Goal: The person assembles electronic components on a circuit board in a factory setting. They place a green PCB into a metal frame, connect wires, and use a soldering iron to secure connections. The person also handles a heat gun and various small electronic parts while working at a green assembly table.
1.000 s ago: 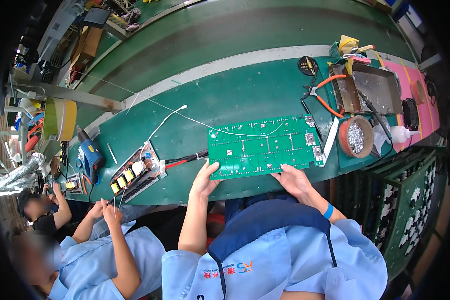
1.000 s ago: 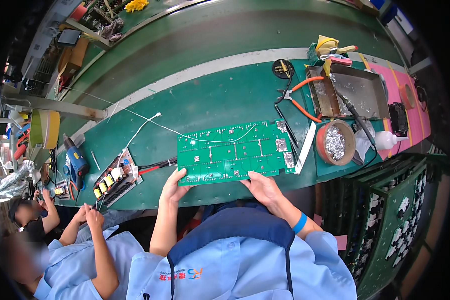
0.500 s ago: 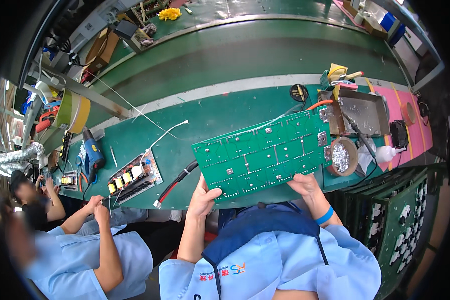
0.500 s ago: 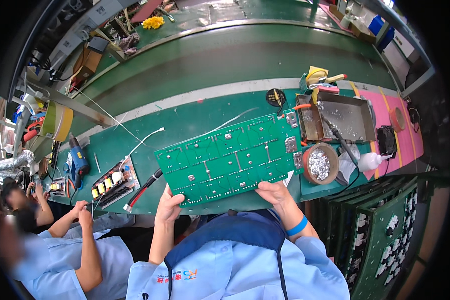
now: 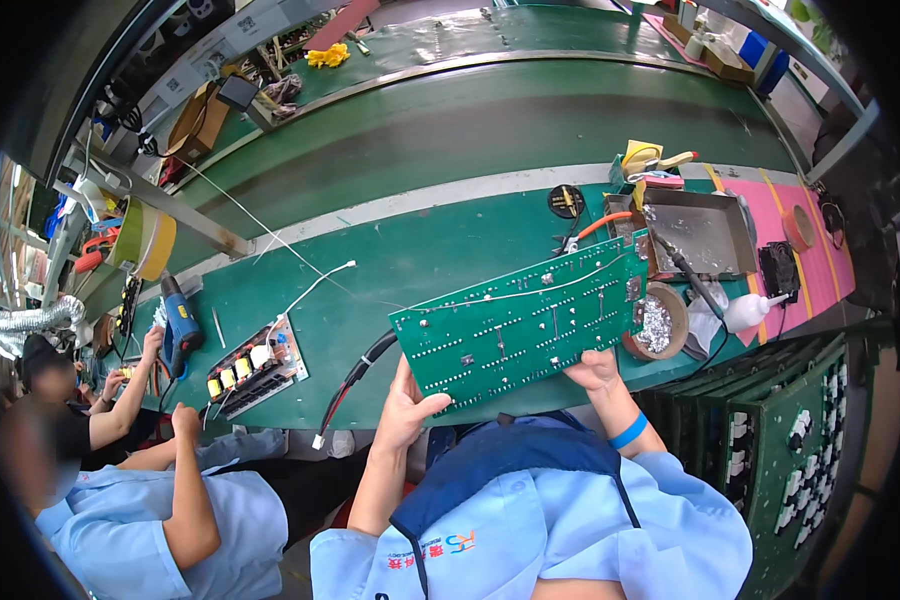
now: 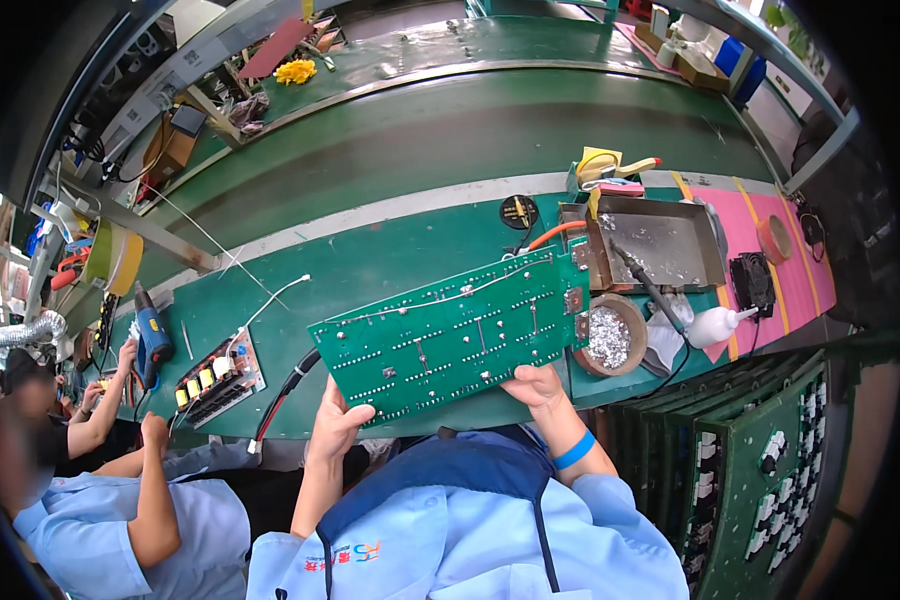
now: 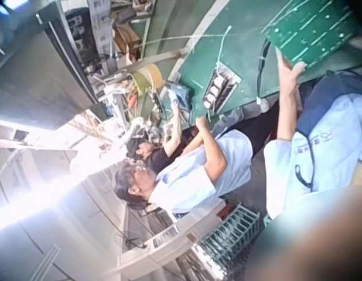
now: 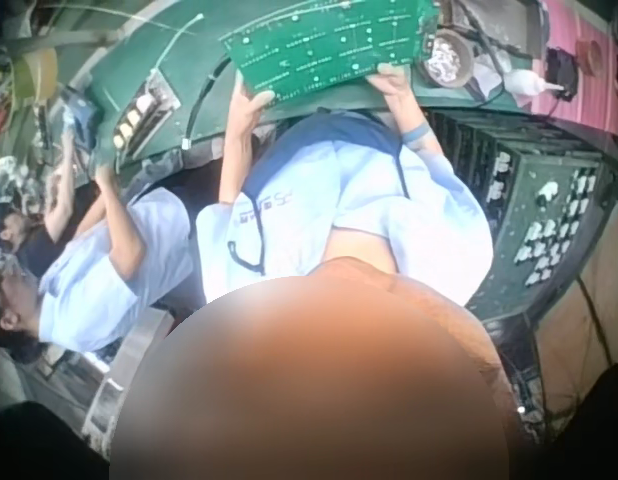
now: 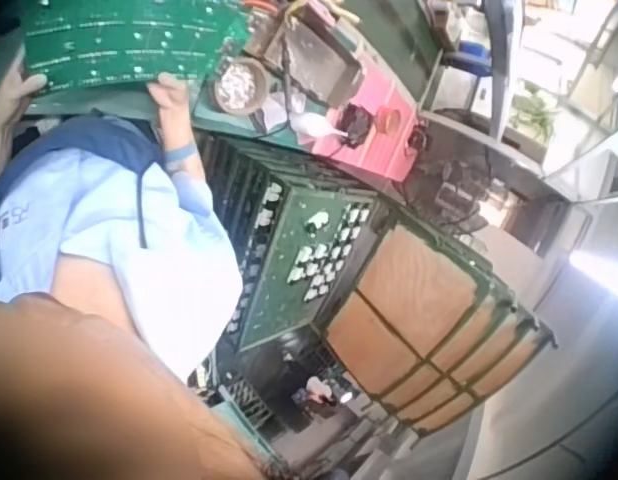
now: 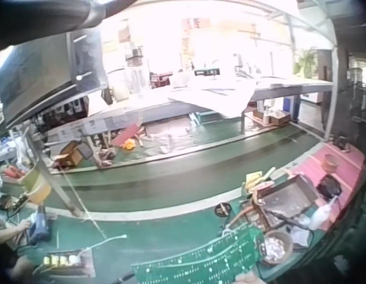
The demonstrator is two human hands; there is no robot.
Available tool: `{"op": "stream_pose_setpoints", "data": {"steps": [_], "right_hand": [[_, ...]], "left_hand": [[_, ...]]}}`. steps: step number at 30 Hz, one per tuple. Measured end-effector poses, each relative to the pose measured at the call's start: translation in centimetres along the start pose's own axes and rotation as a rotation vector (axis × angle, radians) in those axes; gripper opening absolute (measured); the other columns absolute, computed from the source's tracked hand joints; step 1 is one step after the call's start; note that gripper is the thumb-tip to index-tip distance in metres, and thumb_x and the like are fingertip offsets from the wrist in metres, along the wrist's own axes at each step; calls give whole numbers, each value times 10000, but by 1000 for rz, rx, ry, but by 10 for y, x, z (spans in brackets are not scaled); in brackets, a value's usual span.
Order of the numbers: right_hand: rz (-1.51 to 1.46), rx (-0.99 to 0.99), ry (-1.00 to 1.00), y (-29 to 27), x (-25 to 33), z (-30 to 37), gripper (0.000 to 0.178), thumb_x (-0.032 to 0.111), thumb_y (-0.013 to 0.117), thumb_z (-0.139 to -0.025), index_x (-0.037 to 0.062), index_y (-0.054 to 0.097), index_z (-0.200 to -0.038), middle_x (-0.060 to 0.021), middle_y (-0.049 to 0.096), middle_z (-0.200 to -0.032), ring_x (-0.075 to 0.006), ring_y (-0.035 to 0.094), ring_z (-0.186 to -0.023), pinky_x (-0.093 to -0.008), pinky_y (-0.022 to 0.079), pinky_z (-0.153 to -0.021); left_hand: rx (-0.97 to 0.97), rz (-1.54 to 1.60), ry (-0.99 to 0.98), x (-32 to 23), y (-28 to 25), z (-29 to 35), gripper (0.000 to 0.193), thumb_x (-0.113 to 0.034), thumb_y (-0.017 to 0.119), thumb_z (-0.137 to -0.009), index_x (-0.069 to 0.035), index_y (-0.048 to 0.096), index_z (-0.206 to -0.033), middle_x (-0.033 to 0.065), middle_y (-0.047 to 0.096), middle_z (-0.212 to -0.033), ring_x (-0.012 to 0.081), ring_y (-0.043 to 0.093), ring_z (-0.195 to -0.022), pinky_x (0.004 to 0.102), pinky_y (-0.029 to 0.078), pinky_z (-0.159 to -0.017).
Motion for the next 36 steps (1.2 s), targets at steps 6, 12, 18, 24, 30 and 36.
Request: {"op": "stream_pose_setpoints", "data": {"steps": [6, 12, 18, 24, 30, 36], "right_hand": [[20, -158, -28, 21, 16, 3, 661, 88, 649, -648, 67, 342, -1234, -93, 428, -1202, -266, 397, -1125, -431, 306, -947], [277, -315, -86, 34, 28, 11, 598, 176, 595, -727, 76, 305, -1240, -84, 398, -1213, -234, 382, -1119, -415, 288, -945], [279, -335, -72, 34, 29, 15, 584, 154, 578, -746, 86, 273, -1240, -71, 393, -1201, -216, 389, -1095, -396, 301, -922], [249, -312, -61, 30, 28, 15, 580, 134, 571, -751, 107, 262, -1240, -59, 387, -1199, -211, 386, -1096, -403, 299, -922], [219, -284, -52, 30, 26, 15, 601, 144, 578, -746, 123, 249, -1249, -64, 375, -1204, -225, 379, -1102, -424, 305, -922], [210, -254, -50, 33, 29, 18, 633, 173, 599, -738, 129, 238, -1257, -71, 369, -1207, -232, 383, -1097, -430, 321, -906]], "left_hand": [[-101, 118, -63, 13, 4, -2, 668, -48, 621, -673, -39, 292, -1254, 81, 444, -1170, 185, 455, -1054, 306, 380, -869], [-140, 247, -166, 36, -10, -1, 408, -145, 563, -759, -37, 412, -1123, 75, 568, -934, 142, 587, -718, 268, 484, -504], [-193, 279, -167, 39, -6, 4, 380, -168, 564, -768, -31, 432, -1097, 56, 573, -895, 113, 569, -658, 234, 453, -467], [-182, 282, -152, 37, -3, 6, 374, -167, 558, -775, -31, 429, -1098, 52, 575, -884, 110, 564, -661, 235, 447, -471], [-199, 280, -134, 37, -1, 9, 369, -166, 558, -774, -32, 433, -1094, 56, 574, -880, 110, 562, -655, 232, 441, -474], [-191, 247, -120, 37, 4, 9, 378, -168, 563, -762, -31, 435, -1090, 60, 571, -888, 112, 562, -656, 232, 437, -475]]}}
Point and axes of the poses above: each hand's wrist, its own z-axis away from the middle knuckle, its own y-axis out of the palm, x = y × z, the point moved 9 cm from there along -z, towards the middle knuckle
